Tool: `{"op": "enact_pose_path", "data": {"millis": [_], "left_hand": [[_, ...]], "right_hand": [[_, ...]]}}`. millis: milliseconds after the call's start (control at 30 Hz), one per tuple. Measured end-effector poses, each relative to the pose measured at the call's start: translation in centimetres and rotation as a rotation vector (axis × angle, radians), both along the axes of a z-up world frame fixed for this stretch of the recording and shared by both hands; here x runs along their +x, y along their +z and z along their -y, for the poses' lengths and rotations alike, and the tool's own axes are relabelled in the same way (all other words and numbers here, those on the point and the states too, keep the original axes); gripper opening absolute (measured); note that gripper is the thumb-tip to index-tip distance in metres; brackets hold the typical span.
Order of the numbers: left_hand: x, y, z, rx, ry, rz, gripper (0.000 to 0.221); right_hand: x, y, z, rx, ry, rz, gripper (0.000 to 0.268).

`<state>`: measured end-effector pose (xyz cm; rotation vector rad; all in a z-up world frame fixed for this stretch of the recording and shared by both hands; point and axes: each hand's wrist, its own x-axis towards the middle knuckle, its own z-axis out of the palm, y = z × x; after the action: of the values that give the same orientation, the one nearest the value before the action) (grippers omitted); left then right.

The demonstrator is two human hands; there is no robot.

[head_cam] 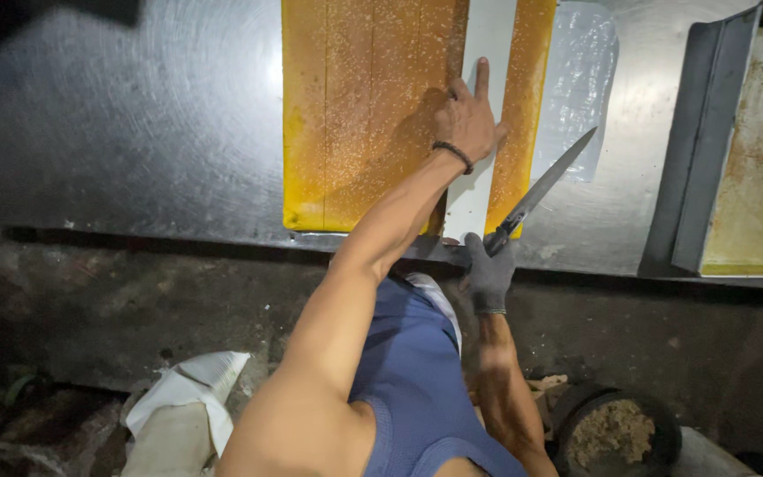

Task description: The person cuts a large flat slab of cake into smaller rectangular pieces using a knife and a guide, then picks up the pieces by hand and arranges them neatly into a metal tray.

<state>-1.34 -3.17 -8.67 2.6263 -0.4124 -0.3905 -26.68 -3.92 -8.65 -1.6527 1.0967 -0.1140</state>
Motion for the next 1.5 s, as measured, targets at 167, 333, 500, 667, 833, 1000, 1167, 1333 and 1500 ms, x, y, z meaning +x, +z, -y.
{"op": "enact_pose_path", "data": {"millis": [167, 333, 500, 667, 833, 1000, 1167, 1333, 1500], "left_hand": [[0.3, -0.2, 0.1, 0.040, -0.022, -0.086, 0.128], [1.1, -0.5, 0.4, 0.093, -0.036, -0.096, 0.136], [1.4, -3.0, 0.9, 0.025, -0.051, 0.042, 0.117], [2.1, -6.9, 1.0, -0.112, -0.223, -0.170, 0.029], [2.3, -9.0, 1.6, -0.100, -0.232, -0.078, 0.010], [2.0, -10.5, 1.7, -0.141, -0.240, -0.030, 0.015], [2.2, -8.5, 0.7, -0.094, -0.270, -0.107, 0.016], [2.2, -2.8, -1.8, -0.156, -0.306, -0.066, 0.054], [2.8, 2.2, -2.1, 0.090, -0.307, -0.055, 0.111]], "right_hand": [[0.2, 0.4, -0.5, 0.138, -0.071, 0.181, 0.024], [0.8, 2.8, -0.8, 0.307, -0.128, 0.142, 0.021], [0.6, 2.7, -0.1, 0.223, 0.021, 0.243, 0.021], [0.8, 2.8, 0.1, 0.201, -0.006, 0.178, 0.013], [1.3, 3.6, 0.0, 0.331, -0.072, 0.067, 0.017], [0.3, 1.1, 0.5, 0.208, 0.029, 0.082, 0.022], [-1.0, -0.6, 2.5, -0.118, 0.229, 0.118, 0.020], [-0.7, 3.5, 6.8, 0.054, 0.012, 0.105, 0.020], [3.4, 6.9, 9.1, -0.197, 0.235, 0.307, 0.052]]}}
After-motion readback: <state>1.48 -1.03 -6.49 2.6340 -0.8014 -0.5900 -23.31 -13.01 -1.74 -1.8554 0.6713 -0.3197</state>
